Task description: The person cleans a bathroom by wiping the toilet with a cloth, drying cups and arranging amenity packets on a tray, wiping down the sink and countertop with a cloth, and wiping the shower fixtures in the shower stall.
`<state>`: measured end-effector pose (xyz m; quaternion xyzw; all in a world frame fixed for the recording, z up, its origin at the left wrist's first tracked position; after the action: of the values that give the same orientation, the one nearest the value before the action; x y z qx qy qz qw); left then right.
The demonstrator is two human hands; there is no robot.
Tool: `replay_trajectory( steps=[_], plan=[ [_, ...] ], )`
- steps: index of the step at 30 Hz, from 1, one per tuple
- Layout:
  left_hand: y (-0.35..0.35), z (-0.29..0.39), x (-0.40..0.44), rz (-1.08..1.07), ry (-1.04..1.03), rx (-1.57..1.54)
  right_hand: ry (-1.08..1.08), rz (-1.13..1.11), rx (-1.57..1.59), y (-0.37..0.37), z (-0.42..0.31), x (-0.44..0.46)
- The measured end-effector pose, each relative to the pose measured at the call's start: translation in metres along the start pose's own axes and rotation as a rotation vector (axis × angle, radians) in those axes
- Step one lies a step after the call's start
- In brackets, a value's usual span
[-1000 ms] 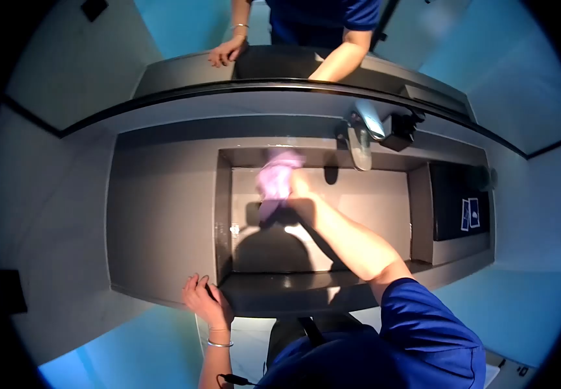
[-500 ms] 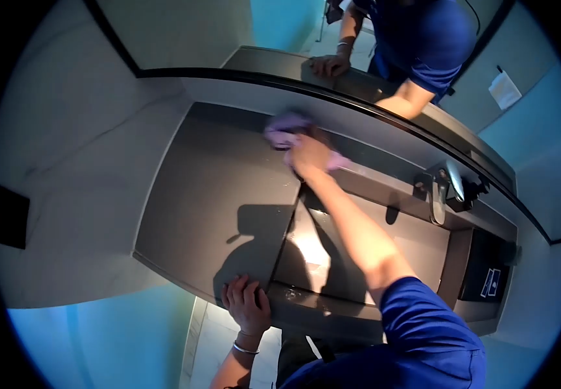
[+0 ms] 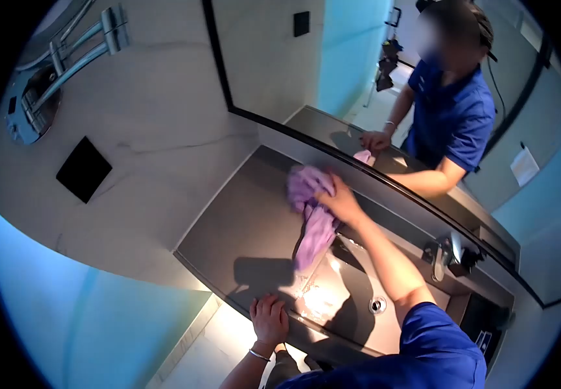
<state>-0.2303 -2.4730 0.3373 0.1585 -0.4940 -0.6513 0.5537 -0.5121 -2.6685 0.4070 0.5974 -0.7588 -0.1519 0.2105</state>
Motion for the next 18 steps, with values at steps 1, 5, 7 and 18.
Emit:
replay_trajectory(
  steps=[1,5,7,18],
  plan=[
    [0.000,0.000,0.000,-0.010,0.006,0.008,0.009,-0.086,-0.106,0.000,0.009,0.015],
    [-0.001,-0.004,0.001,-0.018,0.009,-0.022,-0.035,0.049,-0.832,-0.075,0.067,0.029],
    [0.003,-0.006,-0.004,0.002,0.011,-0.018,-0.010,0.145,-0.709,-0.089,0.063,0.031],
    [-0.001,-0.008,0.001,0.010,0.012,-0.082,0.333,-0.071,-0.515,-0.104,0.044,0.032]
  ],
)
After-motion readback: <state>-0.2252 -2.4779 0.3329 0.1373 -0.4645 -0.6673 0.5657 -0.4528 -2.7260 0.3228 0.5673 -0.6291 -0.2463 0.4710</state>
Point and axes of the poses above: each hand's wrist, its own x-axis towards the middle knuckle, its own y-axis out of the back of the hand, z = x × y, the point moved 7 cm from there along x, towards the middle knuckle
